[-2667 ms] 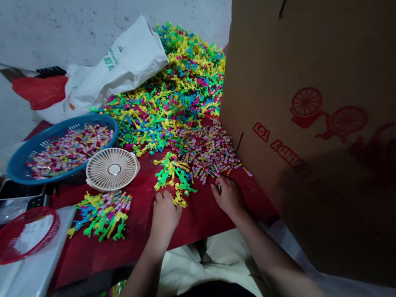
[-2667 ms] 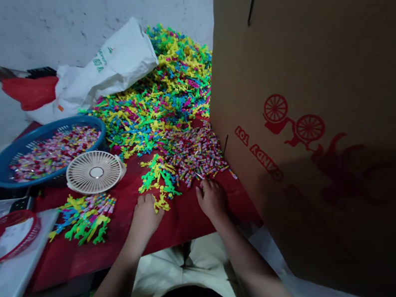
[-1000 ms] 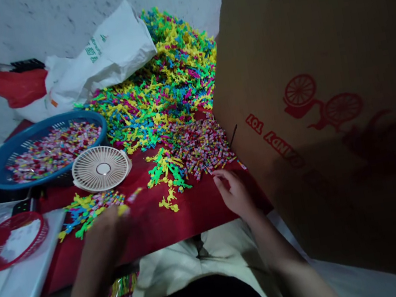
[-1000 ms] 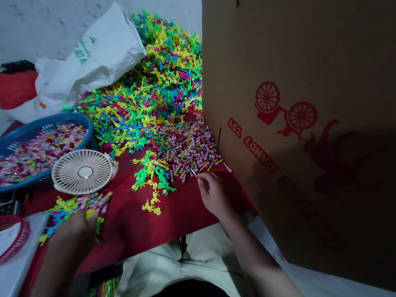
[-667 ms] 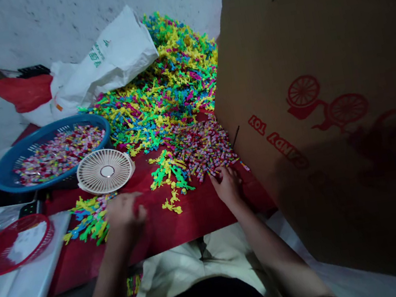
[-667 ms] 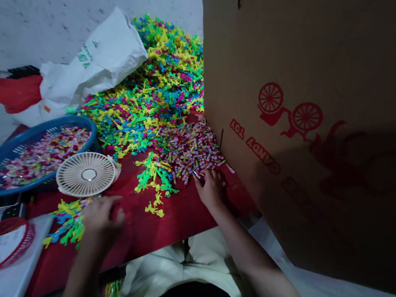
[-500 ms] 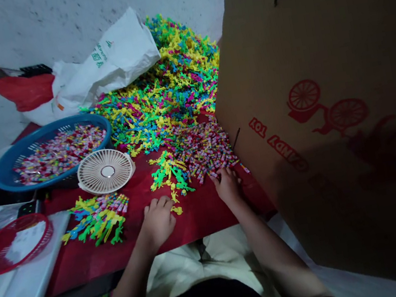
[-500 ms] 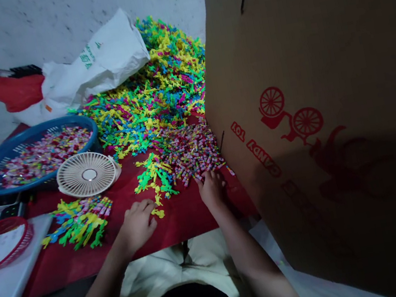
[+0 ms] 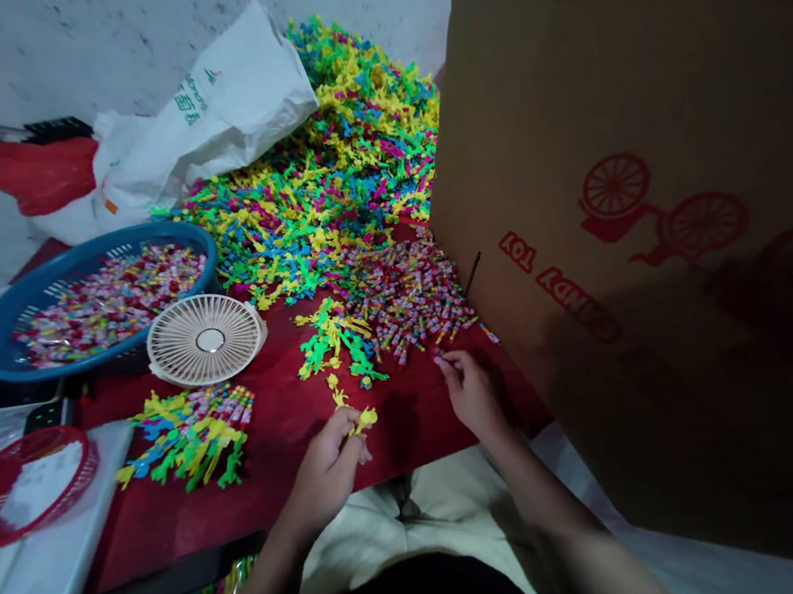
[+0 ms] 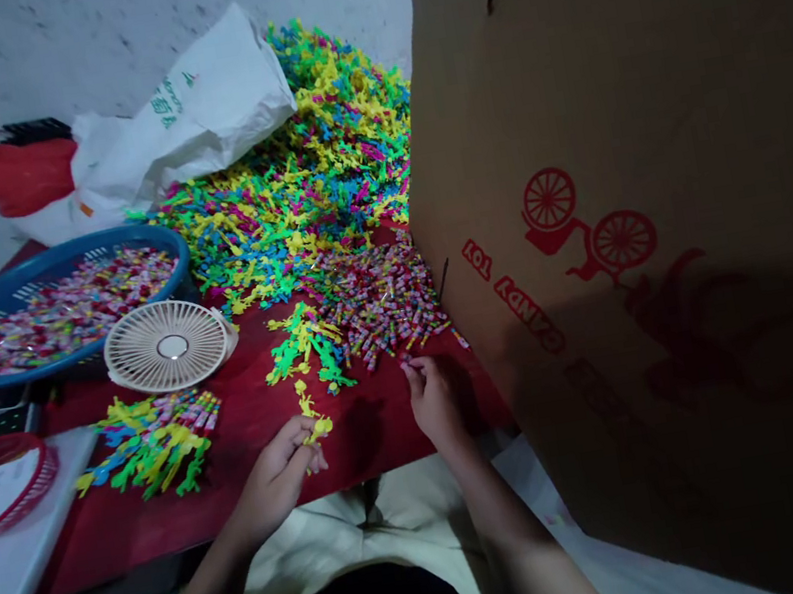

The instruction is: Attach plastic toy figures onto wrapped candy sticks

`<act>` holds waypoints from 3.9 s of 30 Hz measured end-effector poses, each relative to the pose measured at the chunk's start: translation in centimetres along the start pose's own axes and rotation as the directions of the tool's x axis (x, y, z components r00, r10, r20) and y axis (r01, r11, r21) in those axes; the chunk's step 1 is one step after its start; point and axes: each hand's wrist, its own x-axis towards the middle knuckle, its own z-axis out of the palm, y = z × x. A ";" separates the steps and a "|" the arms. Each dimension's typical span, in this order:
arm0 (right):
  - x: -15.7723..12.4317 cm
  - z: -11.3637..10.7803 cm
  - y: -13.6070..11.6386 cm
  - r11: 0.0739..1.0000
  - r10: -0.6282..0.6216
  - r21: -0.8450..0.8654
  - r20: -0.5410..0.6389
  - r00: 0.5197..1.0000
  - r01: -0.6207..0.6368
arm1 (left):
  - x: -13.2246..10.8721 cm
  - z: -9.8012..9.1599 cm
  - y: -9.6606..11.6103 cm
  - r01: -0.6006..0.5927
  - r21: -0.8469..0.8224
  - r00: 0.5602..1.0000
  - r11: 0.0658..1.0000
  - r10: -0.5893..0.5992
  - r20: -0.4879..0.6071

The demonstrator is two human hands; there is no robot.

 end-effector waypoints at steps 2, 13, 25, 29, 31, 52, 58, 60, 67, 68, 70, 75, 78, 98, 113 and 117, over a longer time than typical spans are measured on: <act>-0.7 -0.5 -1.8 0.996 -0.035 0.090 0.047 0.998 0.030 | -0.6 0.5 1.3 -0.001 0.011 1.000 1.000 0.001 0.012; -5.5 -4.7 -11.2 0.868 -0.247 0.478 0.188 0.951 0.131 | -2.7 0.8 5.7 -0.503 0.702 0.755 0.505 0.652 0.072; -5.7 -5.4 -12.2 0.887 -0.334 0.375 0.119 0.935 0.268 | -3.0 0.3 6.3 -0.475 0.819 0.710 0.322 0.690 0.141; -5.7 -5.8 -12.4 0.894 -0.422 0.216 0.111 0.900 0.393 | -3.0 0.2 6.4 -0.485 0.845 0.667 0.224 0.720 0.192; -5.6 -5.8 -12.5 0.889 -0.444 0.172 0.103 0.890 0.424 | -2.9 0.2 6.5 -0.495 0.845 0.655 0.201 0.726 0.211; -6.9 -4.9 -11.9 0.884 -0.460 0.158 0.141 0.876 0.439 | -3.9 1.3 4.5 -0.508 0.804 0.727 0.311 0.655 0.206; -3.9 -3.7 -7.7 0.936 -0.336 0.161 0.160 0.928 0.312 | -2.7 -3.5 2.0 -0.266 0.903 0.893 0.336 0.439 0.099; -2.3 -2.5 -4.8 0.968 -0.234 0.109 0.060 0.970 0.226 | -2.0 -7.2 0.5 0.031 0.962 0.952 0.273 0.284 -0.111; -0.8 1.1 2.5 0.952 -0.176 -0.258 -0.015 0.984 0.167 | -0.8 -12.1 -2.8 0.483 0.862 0.766 0.152 0.403 -0.501; -0.9 1.4 2.7 0.945 -0.175 -0.283 -0.018 0.984 0.163 | -0.3 -11.2 -2.8 0.462 0.861 0.749 0.214 0.425 -0.507; -1.1 1.7 2.7 0.948 -0.166 -0.280 -0.022 0.986 0.154 | 1.1 -8.4 -2.4 0.323 0.873 0.784 0.366 0.413 -0.463; -0.9 1.3 2.4 0.960 -0.158 -0.242 -0.045 0.986 0.143 | 5.5 -1.1 -1.7 0.266 0.777 0.898 0.571 0.146 -0.415; -1.1 0.6 2.4 0.955 -0.173 -0.259 -0.090 0.981 0.145 | 6.8 0.3 -1.8 0.349 0.730 0.887 0.588 0.046 -0.460; -6.5 -5.8 -12.2 0.877 -0.449 0.269 0.166 0.878 0.398 | -4.5 1.9 6.4 -0.432 0.683 0.750 0.589 0.655 -0.091; -7.2 -6.4 -12.8 0.874 -0.461 0.257 0.171 0.871 0.412 | -4.9 1.8 7.1 -0.451 0.797 0.684 0.402 0.730 0.019; -7.2 -6.7 -12.9 0.885 -0.437 0.247 0.153 0.887 0.394 | -4.9 1.7 7.3 -0.445 0.801 0.689 0.400 0.724 0.021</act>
